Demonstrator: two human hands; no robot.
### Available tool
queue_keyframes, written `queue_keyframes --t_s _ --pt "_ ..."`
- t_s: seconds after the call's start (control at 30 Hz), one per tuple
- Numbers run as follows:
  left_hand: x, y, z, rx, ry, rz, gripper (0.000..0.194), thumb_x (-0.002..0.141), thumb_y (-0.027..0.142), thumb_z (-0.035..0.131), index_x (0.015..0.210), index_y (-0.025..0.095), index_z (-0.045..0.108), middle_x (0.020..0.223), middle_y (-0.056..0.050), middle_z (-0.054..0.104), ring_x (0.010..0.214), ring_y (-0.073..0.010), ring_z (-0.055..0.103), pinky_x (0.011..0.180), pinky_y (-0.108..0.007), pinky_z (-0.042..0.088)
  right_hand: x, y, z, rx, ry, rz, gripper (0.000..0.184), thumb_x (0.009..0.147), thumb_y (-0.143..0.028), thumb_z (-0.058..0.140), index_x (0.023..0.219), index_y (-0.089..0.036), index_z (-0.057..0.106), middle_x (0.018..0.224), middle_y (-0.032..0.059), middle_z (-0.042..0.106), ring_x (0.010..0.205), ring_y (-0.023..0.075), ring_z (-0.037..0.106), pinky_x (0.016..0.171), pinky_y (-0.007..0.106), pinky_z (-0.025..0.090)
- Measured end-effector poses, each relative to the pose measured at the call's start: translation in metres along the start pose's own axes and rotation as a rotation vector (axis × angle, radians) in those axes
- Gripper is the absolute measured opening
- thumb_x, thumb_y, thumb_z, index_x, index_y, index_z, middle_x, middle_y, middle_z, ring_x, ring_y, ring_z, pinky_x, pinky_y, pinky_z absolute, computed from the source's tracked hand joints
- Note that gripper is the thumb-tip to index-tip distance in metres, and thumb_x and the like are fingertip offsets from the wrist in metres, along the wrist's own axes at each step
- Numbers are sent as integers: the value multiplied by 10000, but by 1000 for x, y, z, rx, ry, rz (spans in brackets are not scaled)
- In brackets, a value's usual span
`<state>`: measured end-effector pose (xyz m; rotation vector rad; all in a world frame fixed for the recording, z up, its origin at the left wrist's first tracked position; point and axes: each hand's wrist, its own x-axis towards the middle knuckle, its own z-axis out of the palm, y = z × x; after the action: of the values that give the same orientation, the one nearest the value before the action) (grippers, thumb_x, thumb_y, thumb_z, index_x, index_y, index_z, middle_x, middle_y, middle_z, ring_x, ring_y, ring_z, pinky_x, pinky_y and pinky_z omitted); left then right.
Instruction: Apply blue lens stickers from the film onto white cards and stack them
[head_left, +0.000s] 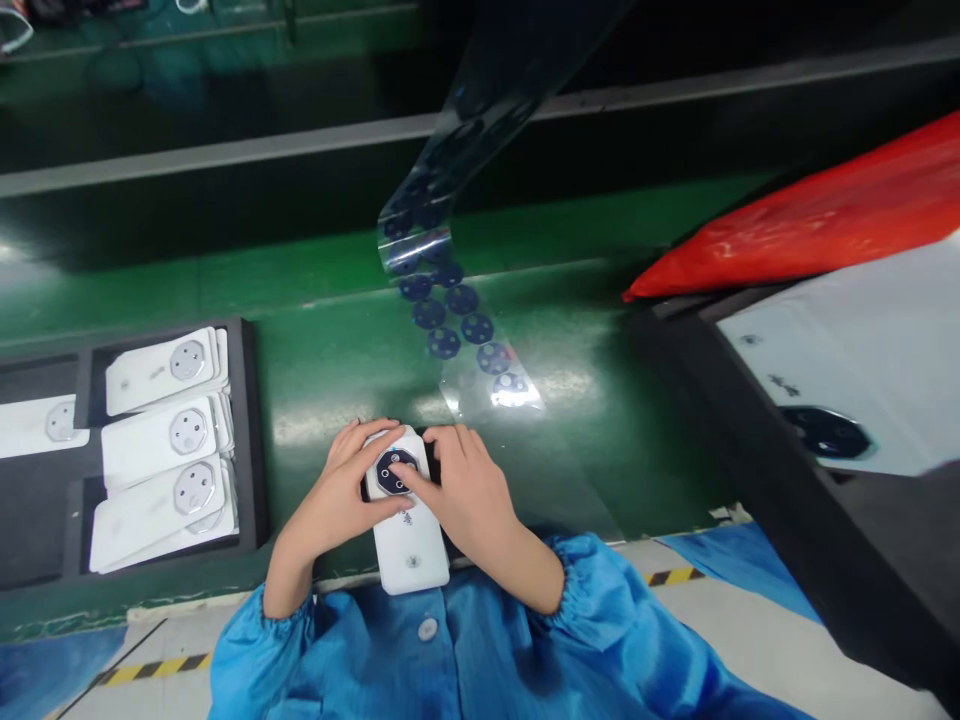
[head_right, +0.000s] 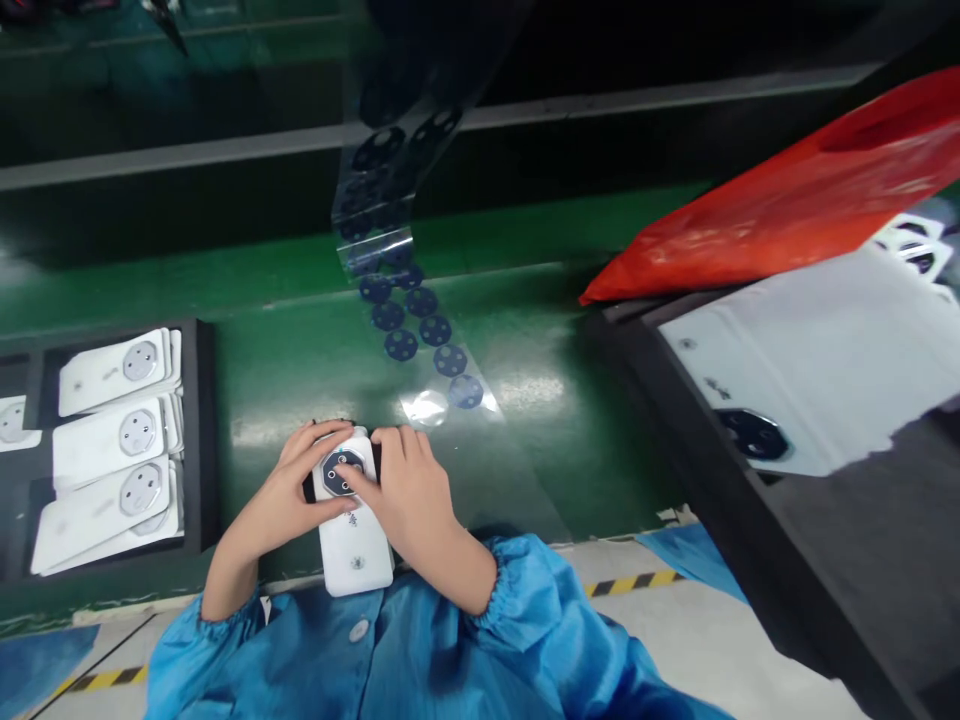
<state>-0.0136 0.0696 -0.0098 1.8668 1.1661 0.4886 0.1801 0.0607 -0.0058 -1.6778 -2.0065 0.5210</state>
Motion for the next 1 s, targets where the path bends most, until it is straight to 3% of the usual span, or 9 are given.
queue_keyframes --t_s 0.1,0.27,0.43,0.7,0.87,1.0 --pt "-1 -2 2 -1 20 7 743 850 226 790 1468 358 399 1474 -25 409 1403 -259 341 1246 -478 133 0 0 8 87 -36 47 353 963 -516 651 989 -195 506 906 66 573 836 292 578 676 373 465" --pt "-2 -4 3 -16 46 4 694 857 300 783 1452 322 426 1458 -54 415 1388 -281 350 1234 -512 161 0 2 16 276 -23 62 190 1048 -369 468 1003 -194 525 844 47 581 788 269 580 670 360 430" --pt "-3 -1 1 -38 42 -2 656 879 365 753 1453 297 443 1450 -77 416 1386 -295 349 1216 -525 210 -8 7 10 444 -15 31 234 1042 -294 399 1145 -174 572 919 70 616 845 270 589 756 389 456" --pt "-3 0 1 -10 39 -8 680 868 369 770 1456 306 435 1475 -79 402 1409 -289 326 1217 -504 218 -36 7 0 573 -55 56 348 950 -274 529 1284 -203 594 980 65 561 868 257 583 792 378 499" --pt "-7 -3 1 24 35 -23 846 833 451 796 1519 330 317 1527 -92 353 1450 -343 255 1204 -595 204 -32 14 3 561 69 60 203 1040 -321 472 1094 -204 629 909 30 634 787 214 623 717 304 484" --pt "-7 -9 0 51 53 -25 763 916 451 689 1535 342 258 1545 -101 332 1457 -367 242 1172 -659 226 -33 20 8 414 150 66 429 1087 -516 429 794 -214 513 694 -2 589 594 197 583 563 292 399"
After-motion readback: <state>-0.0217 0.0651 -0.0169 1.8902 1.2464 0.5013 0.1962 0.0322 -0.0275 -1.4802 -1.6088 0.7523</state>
